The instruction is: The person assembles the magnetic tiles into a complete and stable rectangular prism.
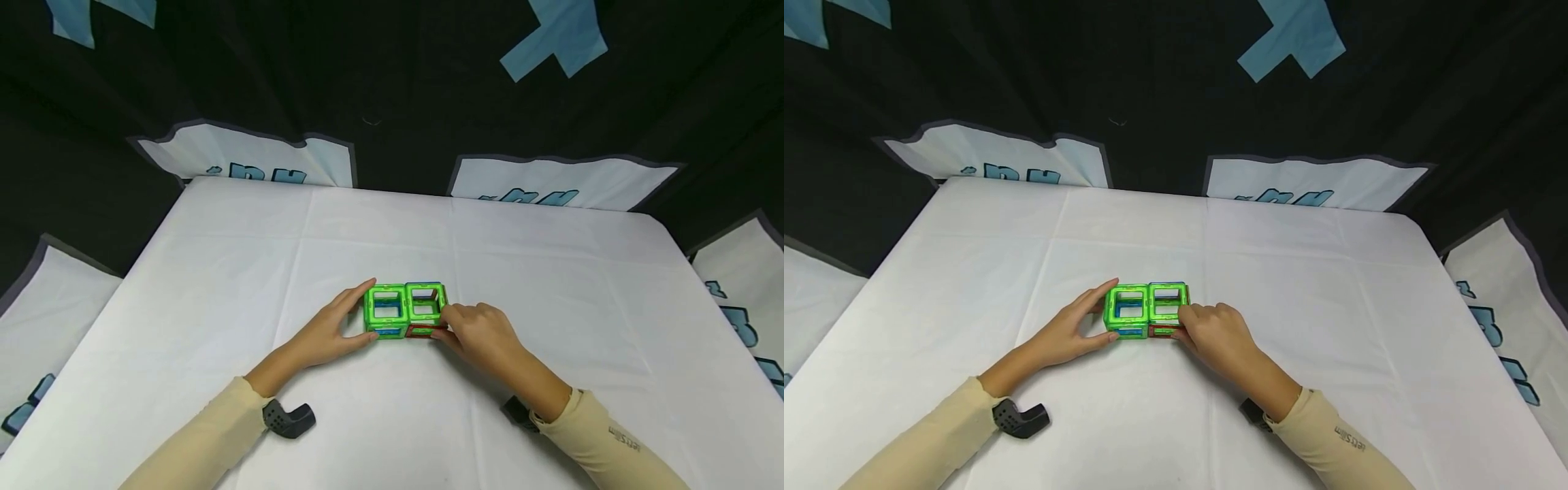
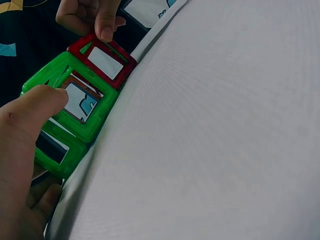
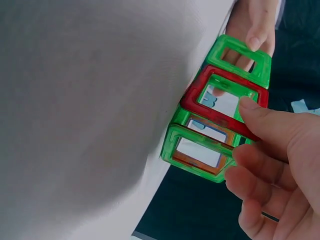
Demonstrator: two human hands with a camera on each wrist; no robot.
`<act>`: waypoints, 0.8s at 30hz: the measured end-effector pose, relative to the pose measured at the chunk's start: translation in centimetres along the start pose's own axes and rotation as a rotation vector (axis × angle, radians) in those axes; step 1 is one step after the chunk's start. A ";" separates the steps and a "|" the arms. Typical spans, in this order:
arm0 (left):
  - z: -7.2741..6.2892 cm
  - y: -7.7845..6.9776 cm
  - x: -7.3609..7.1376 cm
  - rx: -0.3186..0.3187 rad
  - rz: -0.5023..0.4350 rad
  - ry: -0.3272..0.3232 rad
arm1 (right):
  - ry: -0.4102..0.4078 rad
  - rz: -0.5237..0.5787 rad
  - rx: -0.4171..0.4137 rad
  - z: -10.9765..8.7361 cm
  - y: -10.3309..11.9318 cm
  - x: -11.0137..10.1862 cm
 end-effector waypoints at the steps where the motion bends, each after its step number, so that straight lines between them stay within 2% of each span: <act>1: 0.0 -0.1 0.0 0.002 0.002 -0.002 | -0.007 -0.004 -0.004 0.0 0.0 0.0; 6: 0.0 -0.3 -0.1 0.006 0.004 -0.010 | -0.015 -0.007 0.007 -0.1 -0.2 -0.1; 11: -0.1 -0.2 -0.1 0.005 0.008 -0.010 | 0.019 0.015 0.049 -0.2 -0.5 -0.2; 18: 0.1 -0.3 -0.2 0.011 0.009 -0.021 | 0.074 0.064 0.155 -0.1 -1.5 -1.0; 24: 0.0 -0.2 -0.2 -0.002 0.013 -0.008 | 0.141 0.159 0.220 0.1 -2.4 -1.0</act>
Point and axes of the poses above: each hand's wrist, its own z-axis towards the middle knuckle, its own x-axis out of the palm, y = z × x, the point moved 6 cm from there along z, towards the middle knuckle, and after that the axes turned 14 degrees about z, right-handed, at the moved point
